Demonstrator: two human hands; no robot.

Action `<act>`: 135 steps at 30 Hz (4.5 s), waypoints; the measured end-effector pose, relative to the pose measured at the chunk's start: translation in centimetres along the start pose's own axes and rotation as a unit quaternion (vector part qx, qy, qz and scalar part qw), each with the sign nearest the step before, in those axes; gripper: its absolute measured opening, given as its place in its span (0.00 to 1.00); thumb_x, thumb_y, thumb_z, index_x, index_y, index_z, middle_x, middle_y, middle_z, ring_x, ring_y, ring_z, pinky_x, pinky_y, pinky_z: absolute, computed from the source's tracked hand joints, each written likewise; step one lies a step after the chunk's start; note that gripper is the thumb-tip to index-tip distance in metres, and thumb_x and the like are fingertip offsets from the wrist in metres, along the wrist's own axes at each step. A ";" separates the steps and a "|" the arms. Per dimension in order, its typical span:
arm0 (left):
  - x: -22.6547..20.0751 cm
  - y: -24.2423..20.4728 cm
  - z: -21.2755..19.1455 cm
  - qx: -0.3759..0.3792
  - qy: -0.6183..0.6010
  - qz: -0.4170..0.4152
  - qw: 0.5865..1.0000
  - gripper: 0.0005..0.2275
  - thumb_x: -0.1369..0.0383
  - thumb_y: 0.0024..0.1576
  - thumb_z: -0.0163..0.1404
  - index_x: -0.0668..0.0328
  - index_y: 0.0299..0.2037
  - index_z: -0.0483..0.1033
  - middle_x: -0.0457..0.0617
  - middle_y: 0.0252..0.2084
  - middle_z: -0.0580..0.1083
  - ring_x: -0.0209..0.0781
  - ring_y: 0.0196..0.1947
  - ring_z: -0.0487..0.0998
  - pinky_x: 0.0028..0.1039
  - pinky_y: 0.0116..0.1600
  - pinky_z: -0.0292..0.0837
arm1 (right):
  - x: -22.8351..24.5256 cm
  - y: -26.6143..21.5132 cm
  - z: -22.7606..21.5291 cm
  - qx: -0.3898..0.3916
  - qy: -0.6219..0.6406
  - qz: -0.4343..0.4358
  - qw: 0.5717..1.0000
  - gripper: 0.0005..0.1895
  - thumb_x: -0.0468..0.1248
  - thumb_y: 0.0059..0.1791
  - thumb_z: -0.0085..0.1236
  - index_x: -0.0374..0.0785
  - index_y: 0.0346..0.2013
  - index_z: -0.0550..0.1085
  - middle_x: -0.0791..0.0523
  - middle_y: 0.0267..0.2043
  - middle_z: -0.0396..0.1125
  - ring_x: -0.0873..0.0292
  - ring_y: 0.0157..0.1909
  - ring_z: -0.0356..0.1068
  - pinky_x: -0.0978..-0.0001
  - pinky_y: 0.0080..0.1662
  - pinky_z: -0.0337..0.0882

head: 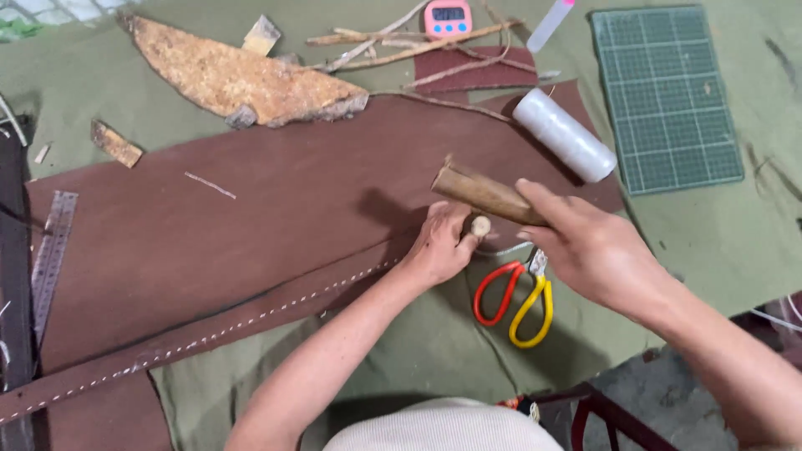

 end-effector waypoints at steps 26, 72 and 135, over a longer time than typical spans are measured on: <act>0.9 -2.8 -3.6 -0.080 0.113 -0.107 0.985 0.12 0.68 0.58 0.57 0.59 0.48 0.71 0.52 0.45 0.70 0.57 0.47 0.78 0.48 0.45 0.79 | 6.1 4.5 -2.8 0.000 0.367 -0.197 0.909 0.18 0.29 0.54 0.49 0.42 0.58 0.74 0.50 0.57 0.72 0.45 0.59 0.73 0.50 0.54 0.74; 1.2 -6.7 0.7 0.105 0.506 -0.070 0.853 0.32 0.70 0.52 0.50 0.53 0.71 0.63 0.52 0.60 0.65 0.46 0.42 0.68 0.30 0.39 0.72 | 1.7 4.5 0.6 -0.065 0.563 0.006 0.824 0.14 0.18 0.52 0.49 0.36 0.47 0.71 0.49 0.60 0.70 0.59 0.64 0.70 0.75 0.60 0.70; 1.6 -6.1 1.6 0.134 0.525 -0.094 0.835 0.36 0.69 0.48 0.55 0.61 0.72 0.60 0.51 0.51 0.65 0.46 0.43 0.67 0.32 0.36 0.75 | -1.0 -0.1 5.4 -0.279 0.439 0.081 0.850 0.16 0.30 0.53 0.69 0.34 0.52 0.71 0.61 0.32 0.59 0.74 0.29 0.56 0.84 0.32 0.61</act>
Point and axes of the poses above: each hand's wrist, its own y-axis towards the middle knuckle, its own z-axis out of the palm, x = y × z, the point moved 8 cm from there along y, towards the middle knuckle
